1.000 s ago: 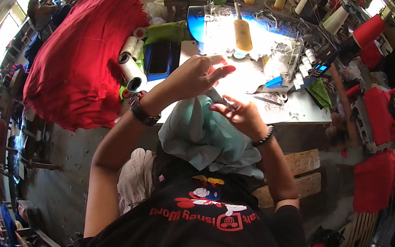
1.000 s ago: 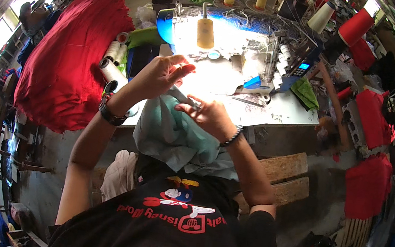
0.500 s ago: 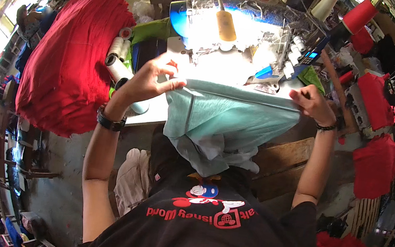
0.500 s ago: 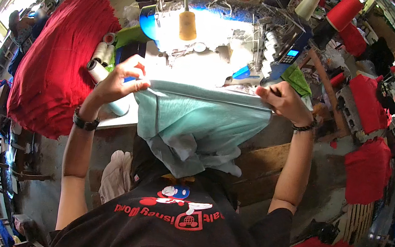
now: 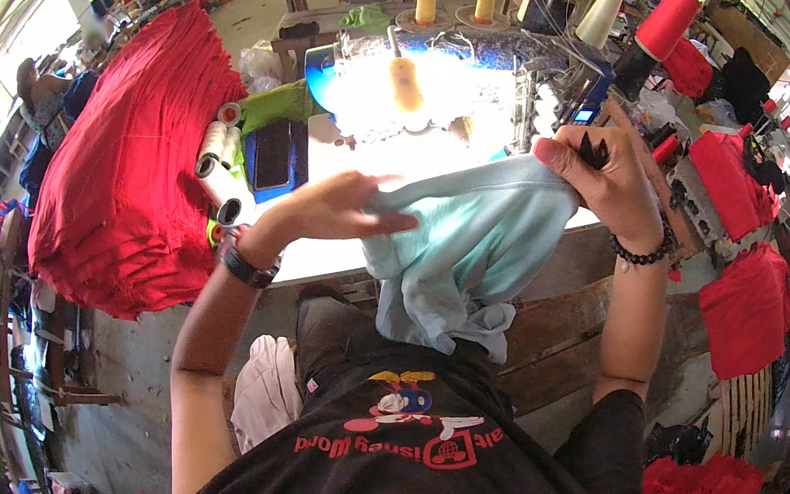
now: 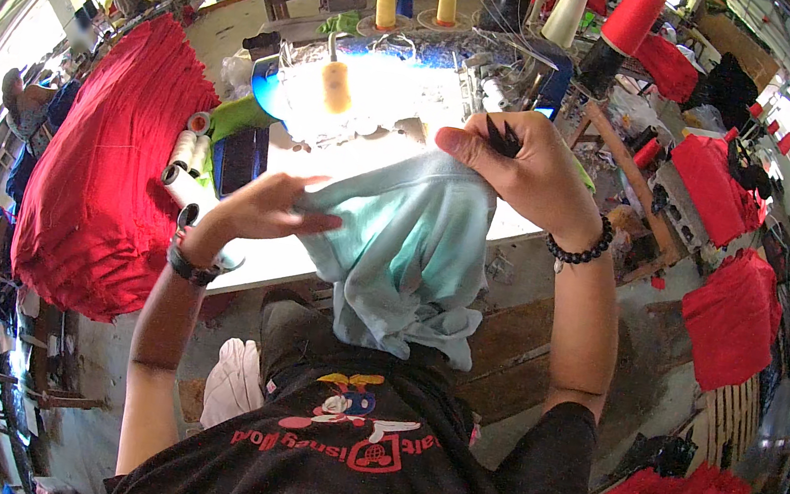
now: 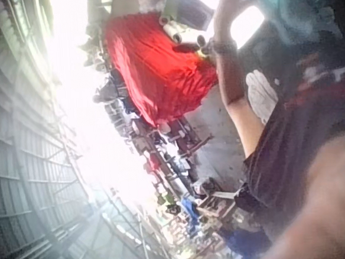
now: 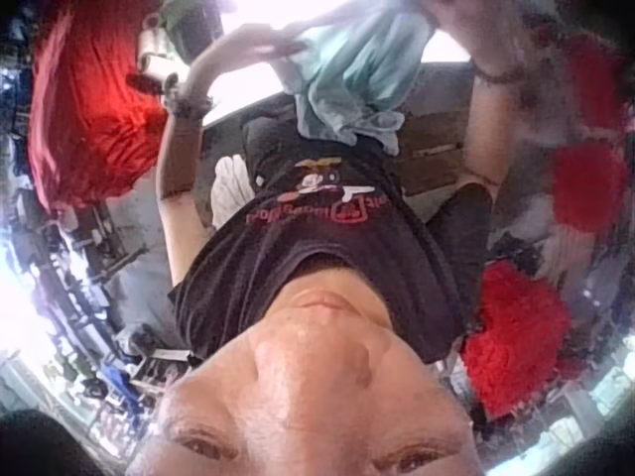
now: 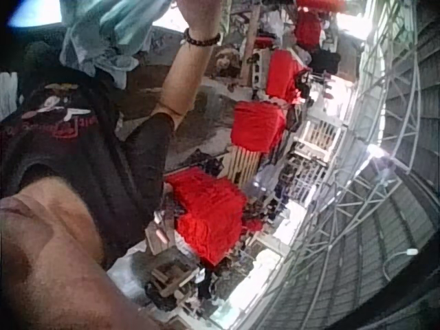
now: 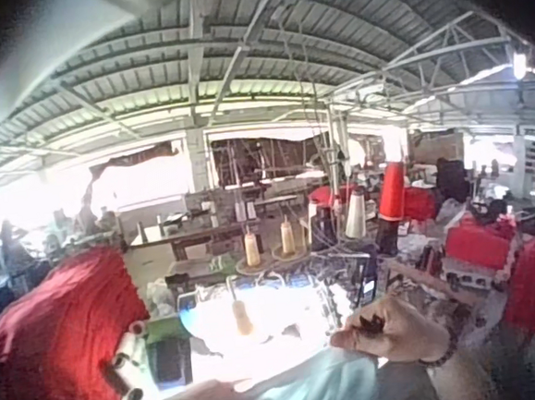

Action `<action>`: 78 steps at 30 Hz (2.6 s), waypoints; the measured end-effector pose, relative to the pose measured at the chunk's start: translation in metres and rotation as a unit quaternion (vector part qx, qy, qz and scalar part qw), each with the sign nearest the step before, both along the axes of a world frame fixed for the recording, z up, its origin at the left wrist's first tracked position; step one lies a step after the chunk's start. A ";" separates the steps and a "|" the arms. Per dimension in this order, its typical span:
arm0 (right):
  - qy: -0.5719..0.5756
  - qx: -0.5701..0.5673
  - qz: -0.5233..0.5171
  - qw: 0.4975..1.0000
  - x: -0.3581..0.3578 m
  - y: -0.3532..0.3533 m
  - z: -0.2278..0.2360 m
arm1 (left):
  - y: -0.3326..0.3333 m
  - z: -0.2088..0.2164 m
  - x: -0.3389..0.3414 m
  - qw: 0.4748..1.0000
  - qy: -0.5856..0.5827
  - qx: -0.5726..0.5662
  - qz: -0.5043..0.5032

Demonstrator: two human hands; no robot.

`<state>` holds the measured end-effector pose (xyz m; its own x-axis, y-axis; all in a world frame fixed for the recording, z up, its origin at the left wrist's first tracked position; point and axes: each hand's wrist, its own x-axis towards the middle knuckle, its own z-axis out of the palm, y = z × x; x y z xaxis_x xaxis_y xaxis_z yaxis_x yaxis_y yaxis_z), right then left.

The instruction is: The person uses scissors to trim loose threads and edges from a piece of beige fabric held in their hands. They then switch to a light blue fabric and continue trimming the edges with the scissors.

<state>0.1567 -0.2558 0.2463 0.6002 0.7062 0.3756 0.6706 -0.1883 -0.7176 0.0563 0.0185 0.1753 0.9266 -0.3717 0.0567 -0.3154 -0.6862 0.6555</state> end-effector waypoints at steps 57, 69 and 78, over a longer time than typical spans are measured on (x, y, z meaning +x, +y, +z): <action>0.098 -0.004 0.089 0.991 0.003 0.096 -0.147 | -0.009 -0.144 -0.016 0.948 -0.034 -0.249 0.197; 0.162 -0.060 0.068 0.983 0.028 0.095 -0.183 | 0.033 -0.149 -0.033 0.777 -0.096 -0.510 0.355; 0.056 0.129 -0.131 0.981 -0.017 0.119 -0.211 | -0.002 -0.161 -0.016 0.706 -0.080 -0.580 0.397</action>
